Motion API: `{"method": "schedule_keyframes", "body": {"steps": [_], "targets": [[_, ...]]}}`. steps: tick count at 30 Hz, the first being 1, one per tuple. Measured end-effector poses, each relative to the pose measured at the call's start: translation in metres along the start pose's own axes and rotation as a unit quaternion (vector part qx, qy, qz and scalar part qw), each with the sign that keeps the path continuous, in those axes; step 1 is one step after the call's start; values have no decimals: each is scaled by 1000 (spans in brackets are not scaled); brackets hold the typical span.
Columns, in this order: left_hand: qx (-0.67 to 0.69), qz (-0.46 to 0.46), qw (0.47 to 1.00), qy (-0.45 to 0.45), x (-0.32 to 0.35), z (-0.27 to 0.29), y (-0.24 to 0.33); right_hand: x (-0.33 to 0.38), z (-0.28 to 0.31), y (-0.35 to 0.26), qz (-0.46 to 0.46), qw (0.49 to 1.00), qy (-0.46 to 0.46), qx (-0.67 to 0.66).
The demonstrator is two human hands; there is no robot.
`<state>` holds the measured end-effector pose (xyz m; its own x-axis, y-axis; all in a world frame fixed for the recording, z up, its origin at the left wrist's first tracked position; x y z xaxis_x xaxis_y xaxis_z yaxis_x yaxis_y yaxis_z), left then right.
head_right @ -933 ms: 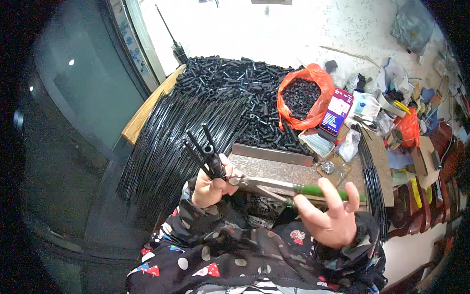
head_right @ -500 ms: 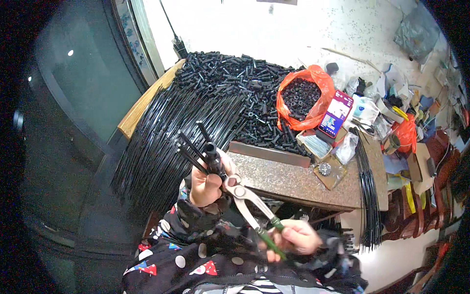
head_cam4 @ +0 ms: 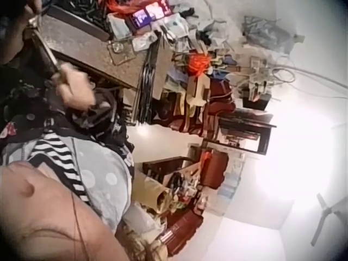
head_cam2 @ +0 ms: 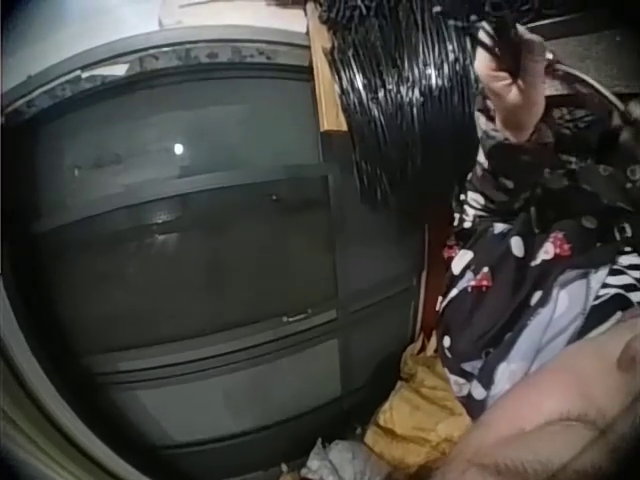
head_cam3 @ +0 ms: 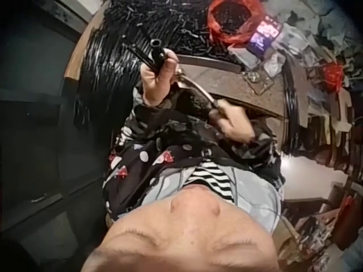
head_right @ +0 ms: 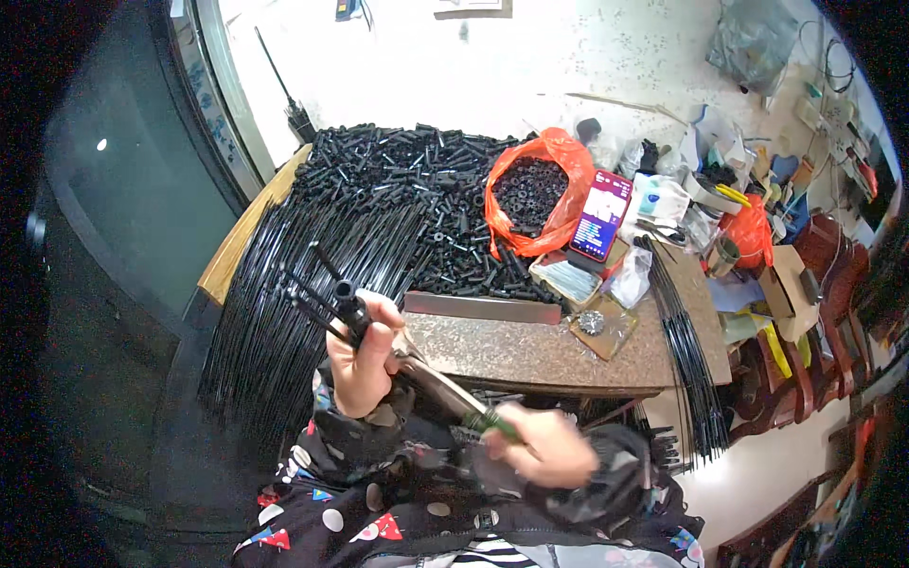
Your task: Assembling black cables by attaching and crimping connectors onto the ends.
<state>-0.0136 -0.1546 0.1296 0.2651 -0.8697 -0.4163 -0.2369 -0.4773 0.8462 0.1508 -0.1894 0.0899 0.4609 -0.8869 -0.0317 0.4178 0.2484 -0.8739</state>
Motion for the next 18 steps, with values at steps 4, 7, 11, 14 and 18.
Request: {"method": "schedule_keyframes", "body": {"steps": [4, 7, 11, 14, 18], "targets": [[-26, -6, 999, -36, 6, -6, -6, 21, -47, 28, -246, 795, -322, -451], [-40, 17, 998, -51, 9, 0, -11, 1, -29, 17, 2, 991, -85, -101], [-38, 77, 995, -47, 14, 1, -12, 6, 13, -8, 257, 887, 306, 231], [33, 54, 993, -99, 18, 7, -19, 13, -3, -11, 92, 996, 11, 13], [17, 4, 987, -163, 15, -7, -16, 45, -64, 45, -341, 655, -276, -615]]}}
Point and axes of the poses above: each hand's wrist, its own x-axis away from the middle knuckle, its own z-axis out of the back of the hand, y = z × x, the point moved 5 cm from there along -x, towards the middle knuckle, and after that the axes turned 12 degrees about y, right-handed, at the moved point
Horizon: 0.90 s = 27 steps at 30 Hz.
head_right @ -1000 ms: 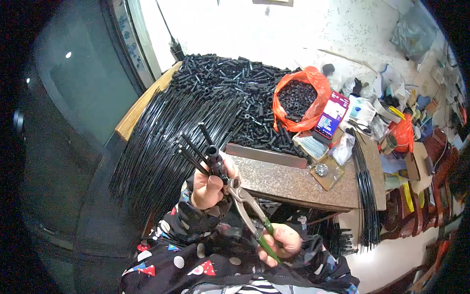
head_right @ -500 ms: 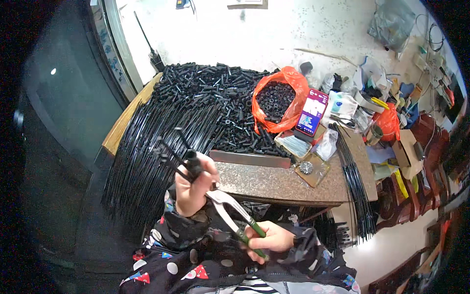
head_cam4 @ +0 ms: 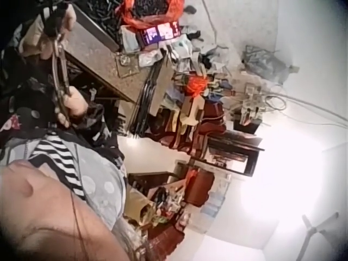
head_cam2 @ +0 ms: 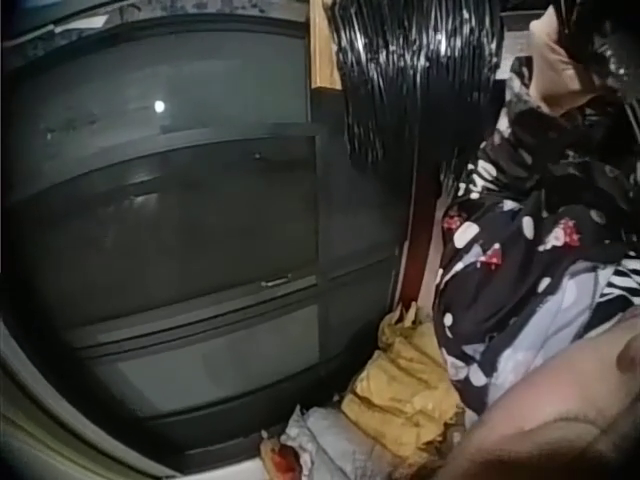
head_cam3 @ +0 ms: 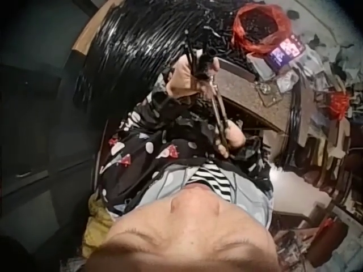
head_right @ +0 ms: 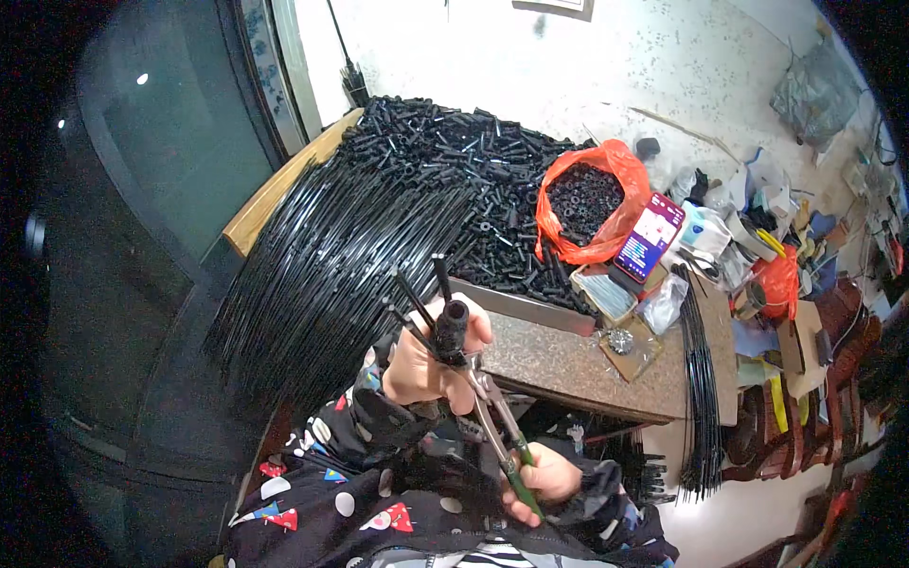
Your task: Assembling black cables by attaching and crimping connectors onto the ends.
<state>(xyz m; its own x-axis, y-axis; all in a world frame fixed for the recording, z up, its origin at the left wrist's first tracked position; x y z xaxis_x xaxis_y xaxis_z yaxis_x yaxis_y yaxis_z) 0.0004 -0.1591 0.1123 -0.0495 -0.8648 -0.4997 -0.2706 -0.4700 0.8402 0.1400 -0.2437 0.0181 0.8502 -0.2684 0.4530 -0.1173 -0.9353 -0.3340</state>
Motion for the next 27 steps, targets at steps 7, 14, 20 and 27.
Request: {"method": "schedule_keyframes", "body": {"steps": [7, 14, 20, 27], "targets": [[-77, -51, 995, 33, -3, 8, 12, 21, -44, -73, 522, 456, 348, 631], [-23, 22, 999, 25, 1, 15, -1, -2, -32, -26, 247, 854, 160, 428], [-108, -4, 994, 9, 1, 3, -5, 10, -42, -47, 168, 934, 113, 293], [-63, 43, 995, 64, 2, 3, -8, 1, -20, -39, 150, 935, 69, 313]]}}
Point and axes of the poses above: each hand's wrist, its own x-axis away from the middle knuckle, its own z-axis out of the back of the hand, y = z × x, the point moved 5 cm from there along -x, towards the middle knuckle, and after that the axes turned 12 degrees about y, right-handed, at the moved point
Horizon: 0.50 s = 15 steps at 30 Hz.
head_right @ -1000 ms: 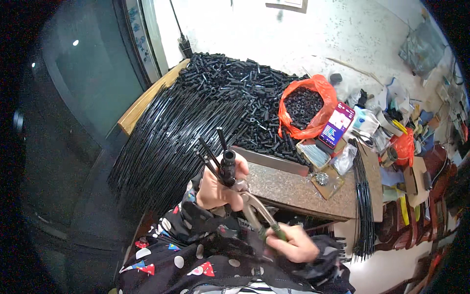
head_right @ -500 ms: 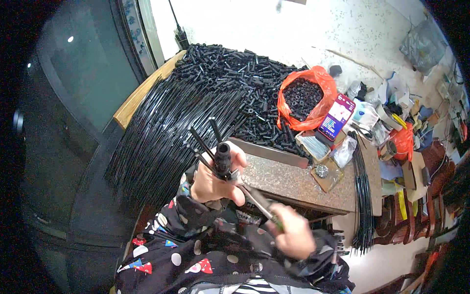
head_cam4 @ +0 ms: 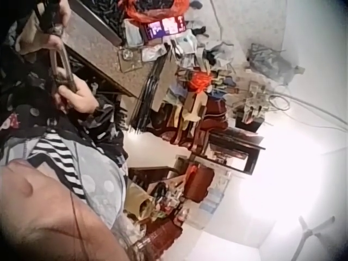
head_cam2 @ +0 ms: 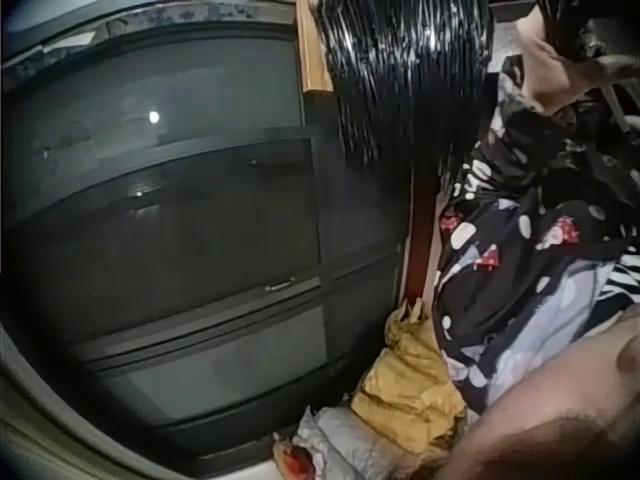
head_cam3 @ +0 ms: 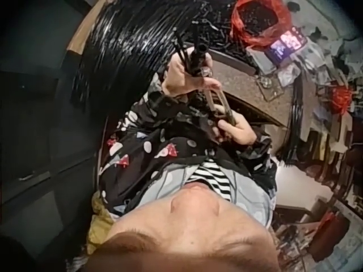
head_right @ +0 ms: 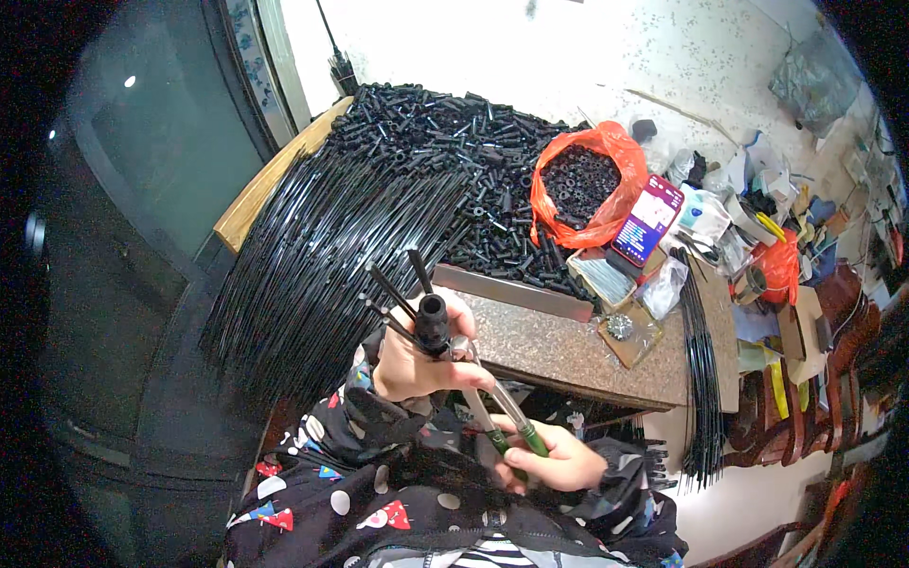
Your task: Assembling black cables by attaching and crimping connectors onto the ends.
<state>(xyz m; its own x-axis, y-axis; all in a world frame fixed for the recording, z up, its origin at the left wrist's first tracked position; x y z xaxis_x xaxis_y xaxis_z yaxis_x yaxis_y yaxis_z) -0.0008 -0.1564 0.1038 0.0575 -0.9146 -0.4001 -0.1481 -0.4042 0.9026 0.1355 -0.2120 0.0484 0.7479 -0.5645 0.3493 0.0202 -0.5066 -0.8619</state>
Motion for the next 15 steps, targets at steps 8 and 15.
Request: {"method": "schedule_keyframes", "body": {"steps": [8, 15], "targets": [[0, 75, 995, 69, -22, -36, -31, -18, 23, 28, 91, 978, 182, -45], [-20, 6, 998, 54, -36, -35, -61, 0, 148, -5, 191, 830, 488, 190]]}}
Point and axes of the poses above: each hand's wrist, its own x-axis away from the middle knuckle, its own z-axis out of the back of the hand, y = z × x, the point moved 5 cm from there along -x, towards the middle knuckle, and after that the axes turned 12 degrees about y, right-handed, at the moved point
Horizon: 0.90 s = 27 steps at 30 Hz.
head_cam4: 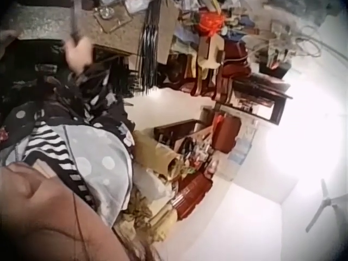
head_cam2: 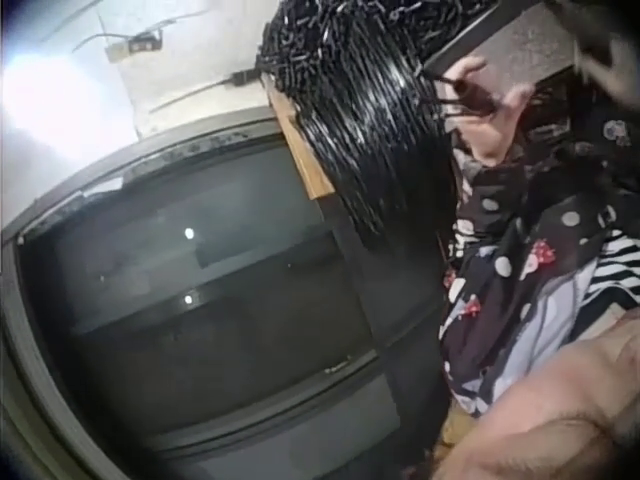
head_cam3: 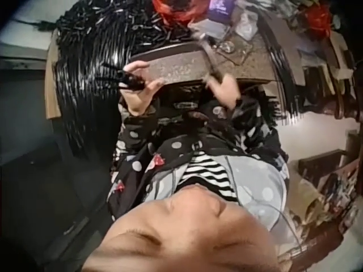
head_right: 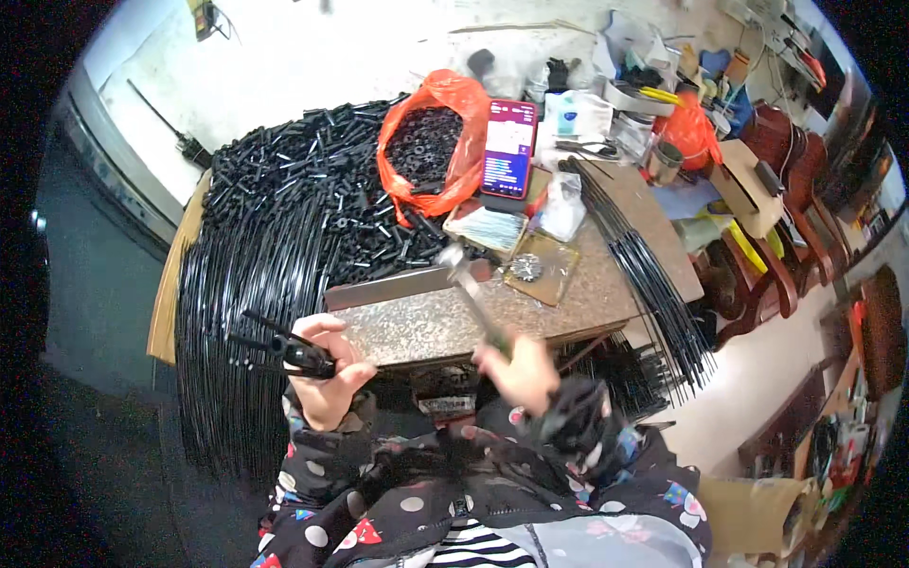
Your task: Assembling black cables by attaching and crimping connectors onto the ends.
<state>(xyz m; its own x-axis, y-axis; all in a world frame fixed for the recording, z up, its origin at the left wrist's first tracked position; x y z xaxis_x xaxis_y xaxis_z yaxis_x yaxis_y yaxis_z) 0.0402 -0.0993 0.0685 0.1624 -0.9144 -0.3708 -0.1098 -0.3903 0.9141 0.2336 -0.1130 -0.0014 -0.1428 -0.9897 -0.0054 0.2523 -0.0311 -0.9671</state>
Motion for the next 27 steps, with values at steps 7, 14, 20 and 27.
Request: {"method": "schedule_keyframes", "body": {"steps": [7, 14, 20, 27], "targets": [[87, 36, 992, -81, -1, -15, -14, -78, 55, 12, 203, 920, 160, 294], [57, 56, 994, -74, -11, -14, -20, -96, 46, 2, 244, 901, 59, 354], [37, 69, 995, -64, -7, -12, -20, -93, 38, -4, 247, 875, 7, 417], [23, 53, 992, -110, 8, -6, -8, -75, 46, -11, 170, 897, 54, 405]]}}
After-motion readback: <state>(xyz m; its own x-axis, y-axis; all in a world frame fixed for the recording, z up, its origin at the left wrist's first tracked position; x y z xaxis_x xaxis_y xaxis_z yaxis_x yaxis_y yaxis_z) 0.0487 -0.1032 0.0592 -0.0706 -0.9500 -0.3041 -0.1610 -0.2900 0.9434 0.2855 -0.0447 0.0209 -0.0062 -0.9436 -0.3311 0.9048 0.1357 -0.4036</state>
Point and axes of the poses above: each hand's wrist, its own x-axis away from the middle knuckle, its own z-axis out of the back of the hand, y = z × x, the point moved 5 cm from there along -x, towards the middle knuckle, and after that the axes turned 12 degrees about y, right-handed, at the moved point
